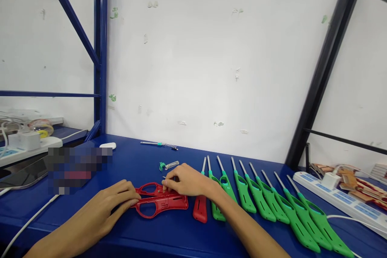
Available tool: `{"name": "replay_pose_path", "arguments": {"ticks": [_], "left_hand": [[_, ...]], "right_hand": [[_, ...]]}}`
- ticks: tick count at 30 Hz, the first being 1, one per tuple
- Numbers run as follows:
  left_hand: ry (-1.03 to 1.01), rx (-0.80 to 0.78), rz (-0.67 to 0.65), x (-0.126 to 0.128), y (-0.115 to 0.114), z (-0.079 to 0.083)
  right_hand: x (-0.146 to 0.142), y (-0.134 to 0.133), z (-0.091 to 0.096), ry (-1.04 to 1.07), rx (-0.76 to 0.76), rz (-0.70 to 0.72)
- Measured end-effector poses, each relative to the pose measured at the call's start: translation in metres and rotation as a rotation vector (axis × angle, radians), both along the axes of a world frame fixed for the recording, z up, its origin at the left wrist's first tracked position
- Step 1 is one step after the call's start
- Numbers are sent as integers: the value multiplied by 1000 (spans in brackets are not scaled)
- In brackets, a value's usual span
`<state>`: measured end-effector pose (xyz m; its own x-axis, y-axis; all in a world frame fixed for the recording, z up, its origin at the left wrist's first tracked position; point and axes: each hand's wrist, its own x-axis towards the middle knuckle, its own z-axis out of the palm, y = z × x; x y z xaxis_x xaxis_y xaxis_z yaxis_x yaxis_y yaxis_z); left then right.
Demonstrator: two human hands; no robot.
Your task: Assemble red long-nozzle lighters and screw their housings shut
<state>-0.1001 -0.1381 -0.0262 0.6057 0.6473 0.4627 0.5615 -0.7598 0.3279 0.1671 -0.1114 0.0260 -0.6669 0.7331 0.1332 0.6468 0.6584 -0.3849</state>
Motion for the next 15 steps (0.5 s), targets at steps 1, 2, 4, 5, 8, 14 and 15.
{"name": "replay_pose_path", "arguments": {"ticks": [1,2,4,5,8,14,15], "left_hand": [[-10,-19,3,0,0,0],[-22,-30,7,0,1,-1],[-40,-32,17,-1,3,-3],[-45,-25,22,-2,4,-5],[-43,-19,45,-5,6,-10],[-61,-91,10,-3,11,-14],[-63,-101,4,-2,11,-14]], "right_hand": [[0,1,0,-16,19,-16],[1,3,0,-32,45,-36],[3,5,1,-61,114,-98],[5,7,1,-78,157,-140],[13,10,-1,-156,291,-277],[3,49,2,-392,413,-375],[-5,63,5,-424,422,-377]]}}
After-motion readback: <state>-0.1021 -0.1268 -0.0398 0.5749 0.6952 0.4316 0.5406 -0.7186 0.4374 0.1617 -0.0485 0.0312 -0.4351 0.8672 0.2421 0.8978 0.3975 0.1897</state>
